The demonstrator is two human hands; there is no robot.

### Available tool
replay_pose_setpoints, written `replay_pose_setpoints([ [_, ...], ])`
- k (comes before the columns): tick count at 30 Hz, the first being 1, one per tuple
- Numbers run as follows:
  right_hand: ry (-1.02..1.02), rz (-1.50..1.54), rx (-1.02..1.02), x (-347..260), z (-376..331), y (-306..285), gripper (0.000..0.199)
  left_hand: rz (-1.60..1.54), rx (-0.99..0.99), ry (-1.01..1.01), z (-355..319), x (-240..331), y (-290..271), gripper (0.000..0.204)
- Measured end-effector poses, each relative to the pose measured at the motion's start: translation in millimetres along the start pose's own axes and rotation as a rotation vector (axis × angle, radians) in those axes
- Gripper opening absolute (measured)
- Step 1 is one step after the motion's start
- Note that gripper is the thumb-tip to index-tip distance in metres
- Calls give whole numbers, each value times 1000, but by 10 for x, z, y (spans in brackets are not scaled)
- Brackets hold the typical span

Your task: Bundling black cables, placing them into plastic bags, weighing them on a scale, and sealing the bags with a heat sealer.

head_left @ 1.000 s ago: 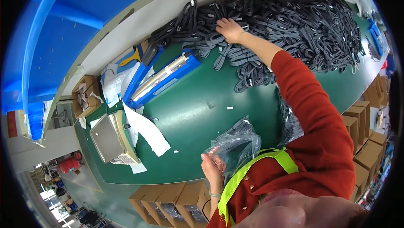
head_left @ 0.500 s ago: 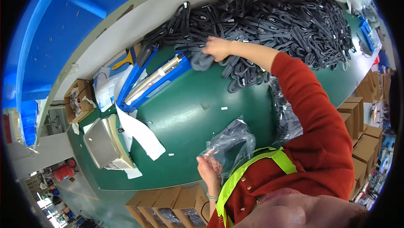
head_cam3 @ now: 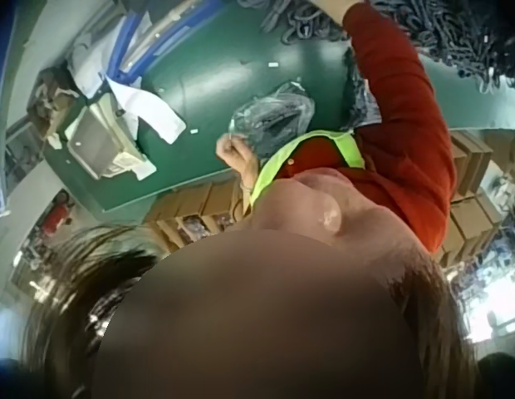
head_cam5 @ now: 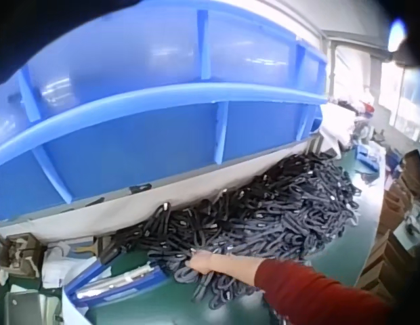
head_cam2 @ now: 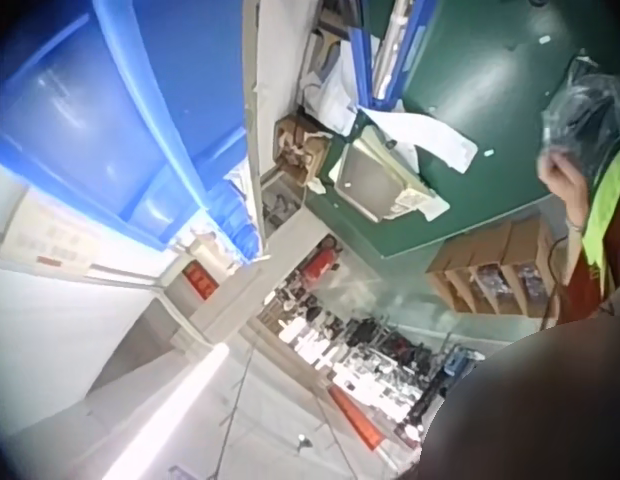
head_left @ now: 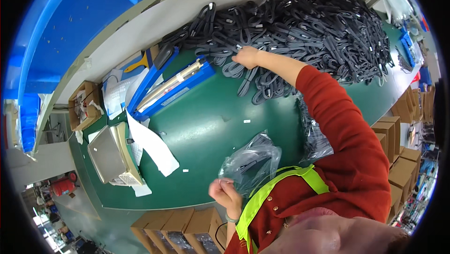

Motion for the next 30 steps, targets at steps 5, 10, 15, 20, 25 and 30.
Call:
replay_pose_setpoints([
  [5, -44, -91, 55, -129, 5, 88, 21, 238, -281, 257, -52, 339, 124, 32],
  [10, -4, 130, 647, -274, -650, -1027, 28, 341, -423, -124, -103, 272, 90, 44],
  [15, 221, 1090, 926, -669, -1822, -2166, 41, 240, -483, -212, -271, 265, 142, 58],
  [20, -421, 2102, 358, -2408, -2351, -1862, 47, 295, -419, 173, -518, 133, 132, 70],
  [25, -122, 1289, 576, -2912, -2766, -1154, 44, 221, -346, 255, -648, 249, -32, 75],
  [30, -2, 729, 223, -2838, -2620, -294, 39, 4, -425, 124, -832, 357, 8, 78],
])
Point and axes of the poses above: each hand's wrist, its own z-axis towards the middle knuckle, its own y-axis out of the palm, x = y × z, the point moved 10 cm from there along z, towards the middle knuckle, and after that the axes turned 2 degrees about y, right-handed, at the moved point
